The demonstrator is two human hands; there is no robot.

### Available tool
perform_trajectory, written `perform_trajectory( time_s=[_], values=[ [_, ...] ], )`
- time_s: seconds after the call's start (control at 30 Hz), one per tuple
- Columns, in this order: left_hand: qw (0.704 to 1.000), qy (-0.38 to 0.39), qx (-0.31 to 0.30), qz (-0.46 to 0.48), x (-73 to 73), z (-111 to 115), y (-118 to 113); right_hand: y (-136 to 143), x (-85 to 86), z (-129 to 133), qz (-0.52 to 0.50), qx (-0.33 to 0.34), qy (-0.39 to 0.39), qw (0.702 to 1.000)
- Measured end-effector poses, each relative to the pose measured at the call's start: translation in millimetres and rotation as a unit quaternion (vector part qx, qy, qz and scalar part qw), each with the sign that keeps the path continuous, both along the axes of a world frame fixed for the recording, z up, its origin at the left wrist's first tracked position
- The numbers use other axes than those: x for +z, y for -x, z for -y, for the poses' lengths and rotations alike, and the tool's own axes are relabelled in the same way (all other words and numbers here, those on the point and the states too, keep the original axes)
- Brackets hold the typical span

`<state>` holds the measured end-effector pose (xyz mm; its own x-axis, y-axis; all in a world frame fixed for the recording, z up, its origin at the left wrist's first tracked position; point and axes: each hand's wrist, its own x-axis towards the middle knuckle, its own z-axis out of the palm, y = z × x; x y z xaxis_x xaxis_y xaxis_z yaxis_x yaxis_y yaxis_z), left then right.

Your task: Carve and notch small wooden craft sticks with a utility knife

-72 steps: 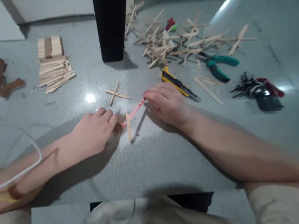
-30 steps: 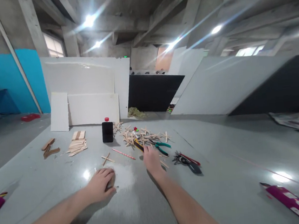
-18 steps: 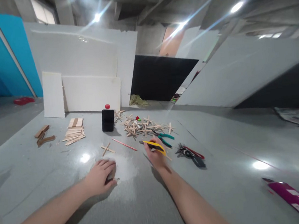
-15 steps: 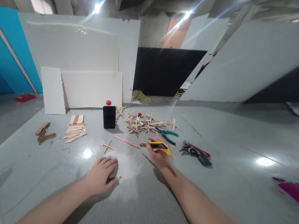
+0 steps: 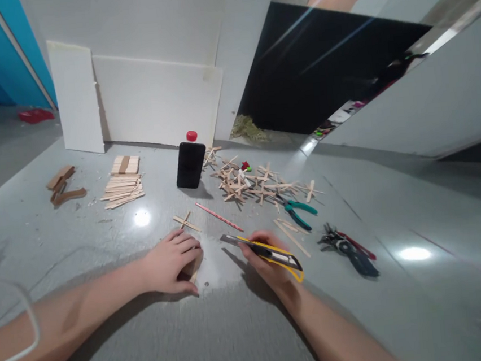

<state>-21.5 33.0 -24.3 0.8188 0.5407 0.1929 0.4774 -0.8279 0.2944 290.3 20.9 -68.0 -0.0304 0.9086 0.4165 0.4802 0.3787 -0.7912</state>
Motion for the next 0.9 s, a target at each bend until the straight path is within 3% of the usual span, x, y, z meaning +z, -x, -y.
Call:
perform_trajectory(
  time_s=[0.17,0.47,0.73,0.9],
  values=[
    [0.998,-0.064,0.001,0.007,-3.8,3,1,3,3.3,-3,-0.001,0.003,0.004,1.000],
    [0.984,-0.150,-0.097,0.030,-6.0,8,4,0,23.7,7,0.004,0.010,0.079,0.997],
    [0.993,-0.105,-0.007,0.051,-5.2,1,1,17,33.7,10,-0.008,0.025,0.115,0.993],
    [0.998,-0.061,0.007,0.033,-0.4,-2,0,20,37.1,9,-0.016,0.044,0.141,0.989]
  ],
)
